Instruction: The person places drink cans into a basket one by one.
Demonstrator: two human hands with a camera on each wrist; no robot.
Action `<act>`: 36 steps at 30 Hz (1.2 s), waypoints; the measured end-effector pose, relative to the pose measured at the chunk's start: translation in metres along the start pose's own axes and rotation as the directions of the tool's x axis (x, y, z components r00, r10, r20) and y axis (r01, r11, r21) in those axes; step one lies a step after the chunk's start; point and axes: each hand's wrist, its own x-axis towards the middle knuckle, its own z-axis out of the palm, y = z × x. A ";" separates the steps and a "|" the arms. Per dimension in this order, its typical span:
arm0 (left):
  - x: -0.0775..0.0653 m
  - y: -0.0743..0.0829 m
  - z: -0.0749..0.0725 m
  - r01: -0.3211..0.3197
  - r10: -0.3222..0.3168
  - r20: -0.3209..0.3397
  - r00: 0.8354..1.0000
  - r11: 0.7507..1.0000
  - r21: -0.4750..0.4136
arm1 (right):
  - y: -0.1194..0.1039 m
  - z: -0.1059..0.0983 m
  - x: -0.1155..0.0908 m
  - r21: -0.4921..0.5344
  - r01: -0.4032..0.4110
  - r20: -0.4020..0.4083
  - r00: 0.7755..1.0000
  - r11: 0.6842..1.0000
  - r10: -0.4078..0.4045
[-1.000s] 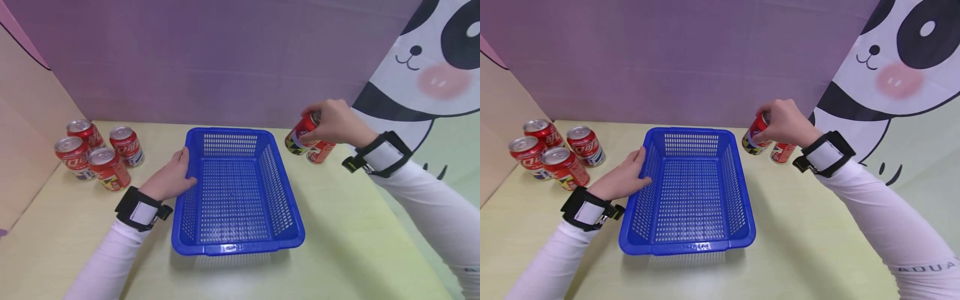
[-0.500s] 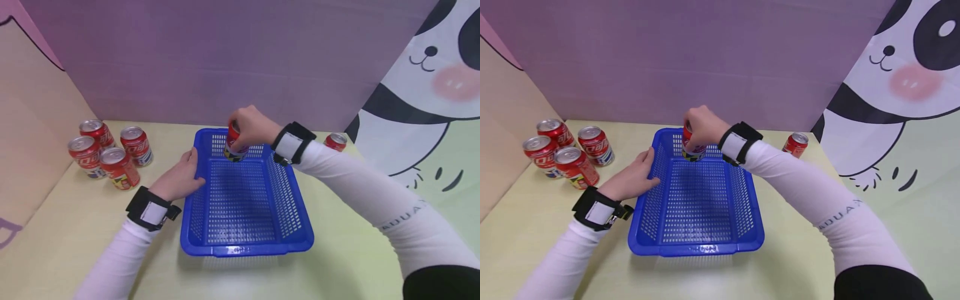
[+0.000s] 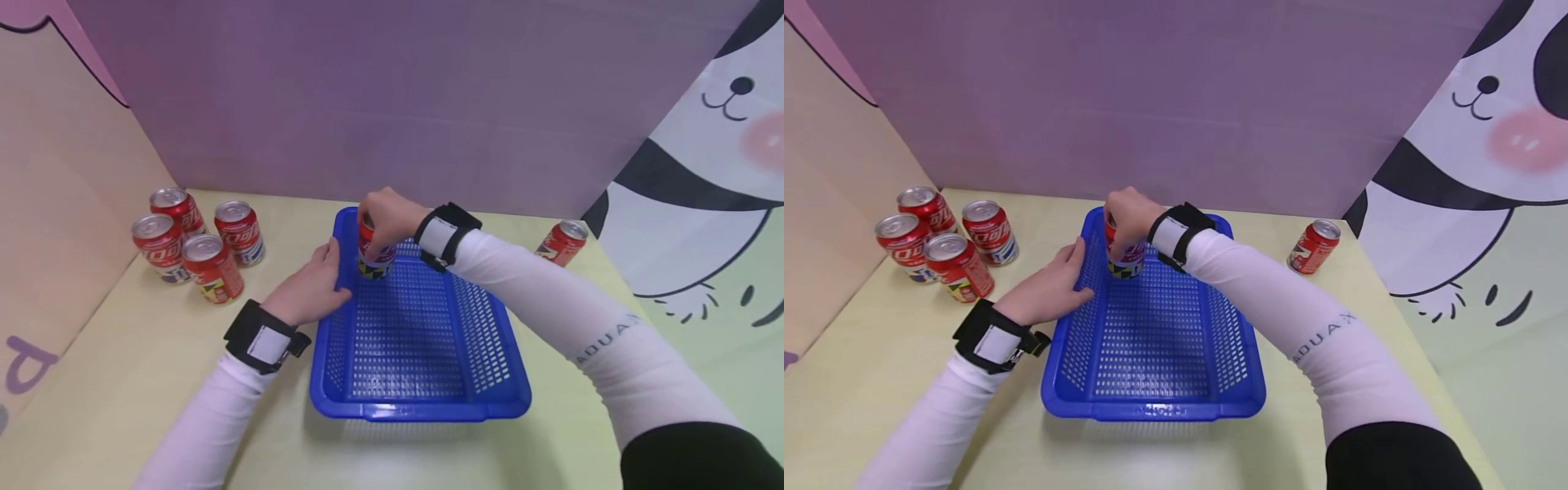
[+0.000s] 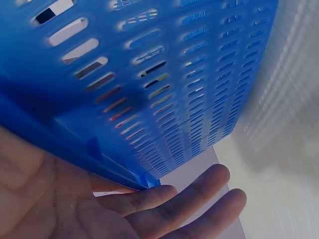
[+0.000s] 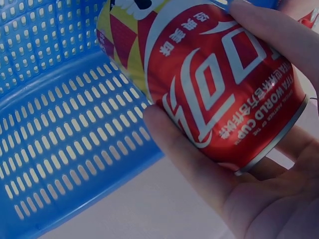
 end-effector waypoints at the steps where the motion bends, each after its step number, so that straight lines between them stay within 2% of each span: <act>1: 0.000 0.000 0.000 -0.001 0.001 0.000 1.000 1.000 0.001 | 0.000 0.001 0.001 -0.001 -0.003 -0.001 1.000 1.000 0.003; 10: -0.002 0.000 -0.002 0.014 -0.014 0.006 1.000 1.000 -0.006 | 0.002 0.014 0.014 0.031 -0.015 -0.038 0.999 0.999 0.016; 15: -0.002 0.000 -0.001 0.030 -0.030 0.016 0.999 1.000 -0.008 | 0.007 0.023 0.021 0.022 -0.015 -0.042 0.999 1.000 0.016; 21: 0.001 0.002 -0.001 0.019 -0.019 0.012 1.000 1.000 -0.002 | 0.016 0.031 0.026 0.005 -0.002 -0.057 0.998 1.000 0.002; 26: 0.004 0.005 0.000 0.016 -0.016 0.028 0.999 1.000 0.000 | 0.021 0.034 0.025 0.030 -0.022 -0.043 0.999 0.999 0.024; 32: 0.003 0.006 -0.002 0.002 -0.002 0.002 1.000 1.000 0.009 | 0.018 0.030 0.022 0.019 -0.015 0.001 1.000 1.000 0.015; 36: 0.002 0.003 -0.001 0.015 -0.015 0.003 1.000 1.000 0.008 | 0.019 0.019 0.006 -0.011 -0.001 0.006 1.000 1.000 0.001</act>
